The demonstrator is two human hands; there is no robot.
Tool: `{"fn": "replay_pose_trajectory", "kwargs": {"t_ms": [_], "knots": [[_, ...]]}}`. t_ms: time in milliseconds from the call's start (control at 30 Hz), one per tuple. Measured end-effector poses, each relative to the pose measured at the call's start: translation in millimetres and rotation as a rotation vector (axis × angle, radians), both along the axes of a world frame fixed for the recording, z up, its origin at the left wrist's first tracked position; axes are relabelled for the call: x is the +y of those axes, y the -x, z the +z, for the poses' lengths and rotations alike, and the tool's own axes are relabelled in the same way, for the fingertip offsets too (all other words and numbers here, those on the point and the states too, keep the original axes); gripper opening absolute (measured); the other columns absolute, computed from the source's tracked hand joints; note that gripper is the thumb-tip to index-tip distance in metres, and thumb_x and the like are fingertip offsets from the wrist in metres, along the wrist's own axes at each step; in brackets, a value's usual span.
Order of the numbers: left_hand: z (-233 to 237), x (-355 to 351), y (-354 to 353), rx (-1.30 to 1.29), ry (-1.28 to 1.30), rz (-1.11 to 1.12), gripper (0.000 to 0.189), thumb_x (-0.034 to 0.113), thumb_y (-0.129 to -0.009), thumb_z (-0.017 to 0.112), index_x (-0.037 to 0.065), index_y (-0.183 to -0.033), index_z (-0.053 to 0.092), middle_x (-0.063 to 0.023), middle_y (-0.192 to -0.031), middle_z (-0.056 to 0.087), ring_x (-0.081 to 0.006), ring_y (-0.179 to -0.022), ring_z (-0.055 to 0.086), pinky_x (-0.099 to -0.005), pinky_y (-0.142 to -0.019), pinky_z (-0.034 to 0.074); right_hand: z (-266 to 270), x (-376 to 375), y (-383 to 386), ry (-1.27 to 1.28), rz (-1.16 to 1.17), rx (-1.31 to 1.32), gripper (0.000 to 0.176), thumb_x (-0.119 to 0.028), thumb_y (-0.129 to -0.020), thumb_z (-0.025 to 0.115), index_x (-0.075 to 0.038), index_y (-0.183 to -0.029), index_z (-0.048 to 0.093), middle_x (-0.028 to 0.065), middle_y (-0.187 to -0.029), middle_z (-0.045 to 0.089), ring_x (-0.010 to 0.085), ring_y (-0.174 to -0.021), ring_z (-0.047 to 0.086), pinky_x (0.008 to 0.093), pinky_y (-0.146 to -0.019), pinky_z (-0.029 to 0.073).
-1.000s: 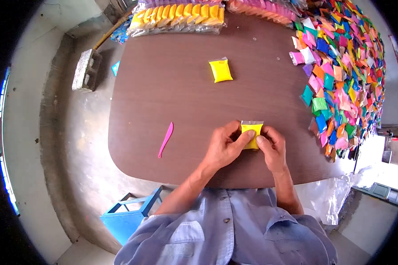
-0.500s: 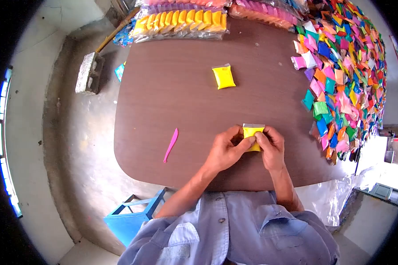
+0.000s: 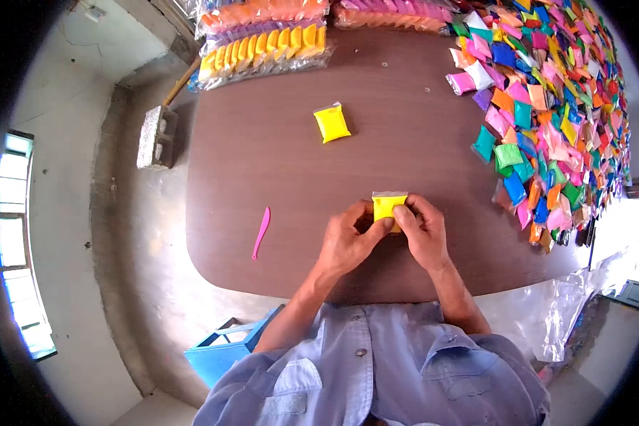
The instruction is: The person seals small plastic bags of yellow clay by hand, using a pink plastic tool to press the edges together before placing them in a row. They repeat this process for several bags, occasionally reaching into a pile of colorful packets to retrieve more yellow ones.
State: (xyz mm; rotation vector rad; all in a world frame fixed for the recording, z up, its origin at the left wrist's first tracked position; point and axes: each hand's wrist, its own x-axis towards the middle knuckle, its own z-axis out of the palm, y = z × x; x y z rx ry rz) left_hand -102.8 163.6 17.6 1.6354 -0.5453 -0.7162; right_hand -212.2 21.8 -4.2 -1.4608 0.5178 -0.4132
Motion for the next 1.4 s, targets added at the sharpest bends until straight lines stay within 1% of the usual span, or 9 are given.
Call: {"fn": "replay_pose_trajectory", "kwargs": {"t_ms": [100,200,533,600,800,933,1067,1167,1400], "knots": [[-6.8,4.7,0.8,-0.022,-0.125,-0.047,0.025,0.014,-0.094,0.076,-0.005,-0.107,0.069,-0.0065,-0.089,0.073,-0.0106,-0.080,0.067,-0.0282,-0.072,0.054,-0.1,-6.8,6.2,-0.025,0.116,0.049,0.026,-0.019,-0.104,0.064,0.003,-0.118,0.067,0.0017,-0.101,0.069,0.0063,-0.092,0.061,0.0249,-0.080,0.052],[-6.7,1.6,9.5,0.017,-0.052,0.040,0.022,0.015,-0.092,0.078,-0.003,-0.102,0.069,0.0010,-0.084,0.066,-0.0061,-0.076,0.057,-0.0260,-0.065,0.047,0.6,-7.5,5.1,0.016,0.138,0.046,0.028,-0.020,-0.103,0.065,0.003,-0.120,0.067,0.0034,-0.102,0.070,0.0074,-0.092,0.062,0.0264,-0.080,0.053],[-3.1,-5.0,18.3,-0.018,-0.107,0.047,0.024,0.013,-0.093,0.074,-0.004,-0.109,0.069,-0.0012,-0.091,0.069,-0.0086,-0.081,0.063,-0.0255,-0.071,0.051,-7.8,-9.8,9.5,0.010,0.094,-0.021,0.031,-0.023,-0.102,0.066,0.003,-0.118,0.067,0.0098,-0.104,0.073,0.0123,-0.095,0.066,0.0310,-0.083,0.055],[-3.0,-3.0,19.2,0.024,-0.115,0.082,0.030,0.013,-0.093,0.077,-0.007,-0.113,0.068,-0.0095,-0.100,0.075,-0.0134,-0.090,0.070,-0.0292,-0.082,0.056,-8.4,-9.5,9.6,0.024,0.118,-0.014,0.032,-0.024,-0.101,0.066,0.003,-0.118,0.067,0.0110,-0.103,0.073,0.0136,-0.095,0.067,0.0319,-0.084,0.056],[11.1,7.8,12.9,0.057,-0.115,-0.012,0.032,0.013,-0.092,0.079,-0.007,-0.115,0.068,-0.0077,-0.097,0.074,-0.0129,-0.090,0.069,-0.0289,-0.082,0.056,-7.8,-13.3,8.8,0.185,0.134,0.093,0.040,-0.021,-0.097,0.069,0.000,-0.131,0.062,0.0149,-0.110,0.073,0.0197,-0.102,0.070,0.0349,-0.088,0.055],[11.7,43.8,-5.9,0.067,-0.190,0.240,0.033,0.016,-0.089,0.082,-0.001,-0.115,0.070,0.0010,-0.095,0.068,-0.0072,-0.085,0.062,-0.0242,-0.077,0.052,-2.5,-19.6,10.6,0.252,-0.006,0.067,0.039,-0.012,-0.095,0.072,-0.001,-0.131,0.060,0.0142,-0.110,0.074,0.0175,-0.097,0.072,0.0320,-0.082,0.058],[13.8,93.4,-43.8,-0.585,-0.543,0.411,0.020,0.012,-0.088,0.080,0.002,-0.103,0.074,-0.0068,-0.090,0.071,-0.0138,-0.076,0.065,-0.0288,-0.072,0.054,3.3,-28.7,17.3,0.313,0.004,0.211,0.037,-0.011,-0.095,0.074,0.000,-0.127,0.059,0.0162,-0.107,0.074,0.0192,-0.092,0.074,0.0324,-0.077,0.060],[12.6,126.8,-55.3,-0.699,-0.791,0.374,0.016,0.016,-0.087,0.079,0.006,-0.098,0.074,-0.0113,-0.086,0.070,-0.0256,-0.074,0.067,-0.0351,-0.069,0.054,2.1,-26.6,14.9,0.411,0.007,0.224,0.034,-0.009,-0.093,0.076,-0.001,-0.123,0.061,0.0163,-0.105,0.072,0.0222,-0.087,0.074,0.0338,-0.074,0.060],[8.4,140.7,-59.6,-0.593,-0.720,0.352,0.014,0.013,-0.087,0.078,0.001,-0.089,0.072,-0.0122,-0.085,0.070,-0.0270,-0.072,0.068,-0.0368,-0.068,0.054,-0.4,-13.4,14.8,0.676,-0.098,0.137,0.033,-0.007,-0.085,0.079,-0.003,-0.114,0.066,0.0148,-0.116,0.064,0.0321,-0.098,0.069,0.0388,-0.081,0.059]]}}
